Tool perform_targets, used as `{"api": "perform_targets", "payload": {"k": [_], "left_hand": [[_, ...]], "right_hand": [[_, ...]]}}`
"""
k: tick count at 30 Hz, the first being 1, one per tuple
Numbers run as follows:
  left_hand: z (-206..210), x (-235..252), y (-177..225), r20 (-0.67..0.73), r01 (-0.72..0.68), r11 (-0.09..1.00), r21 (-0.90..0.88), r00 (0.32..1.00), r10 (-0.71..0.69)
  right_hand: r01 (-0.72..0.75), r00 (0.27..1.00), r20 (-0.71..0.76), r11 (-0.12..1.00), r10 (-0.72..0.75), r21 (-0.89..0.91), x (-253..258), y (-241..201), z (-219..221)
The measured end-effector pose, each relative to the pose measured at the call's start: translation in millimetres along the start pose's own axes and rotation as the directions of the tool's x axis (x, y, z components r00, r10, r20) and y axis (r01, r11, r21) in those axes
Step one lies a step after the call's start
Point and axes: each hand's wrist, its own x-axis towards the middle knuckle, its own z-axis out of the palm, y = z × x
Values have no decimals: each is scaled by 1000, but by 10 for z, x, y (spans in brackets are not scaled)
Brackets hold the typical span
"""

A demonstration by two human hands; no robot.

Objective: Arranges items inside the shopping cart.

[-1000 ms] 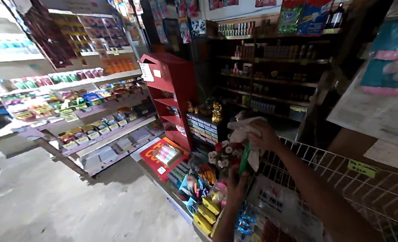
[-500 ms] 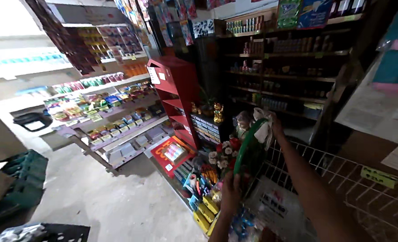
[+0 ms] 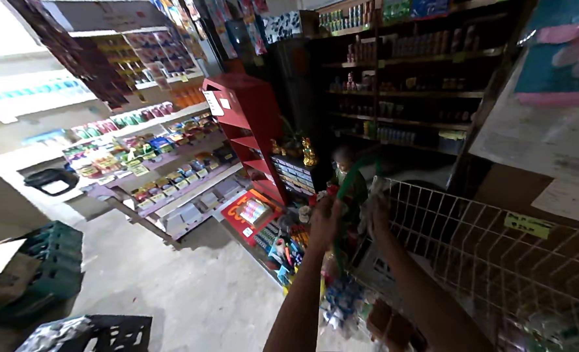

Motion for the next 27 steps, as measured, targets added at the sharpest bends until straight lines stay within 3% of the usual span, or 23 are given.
{"api": "perform_targets", "payload": {"k": [2,5,9,11,15,19,22,24,27], "left_hand": [[65,106,64,33,34,999,14,999,-35],[162,93,27,-57,93,995,25,994,-91],[239,108,-9,-93,140,990,29,986,-137],[255,116,-16,-100,145,989,13,985,-143],[261,113,-32,-104,126,991,-36,986,-129],[249,112,-42,-132,109,993,-41,985,-113],[274,95,-30,-142,118,993,-11,983,-118],[272,95,-5,-153,124,992,5,981,-122],[261,80,21,-150,135,991,15,980,-131]], "right_hand": [[8,1000,14,990,-6,-144,-174,-35,67],[74,993,111,925,-35,-373,-262,119,-133],[86,910,363,767,199,-636,-333,33,-624],[167,822,491,704,287,-690,-375,32,-746],[579,488,791,542,369,-610,-557,531,-679],[677,410,862,533,299,-507,-592,872,-822],[669,413,873,565,257,-483,-672,784,-1026],[585,463,807,558,366,-588,-624,469,-1183],[337,727,552,488,408,-805,-369,-34,-1548]]}}
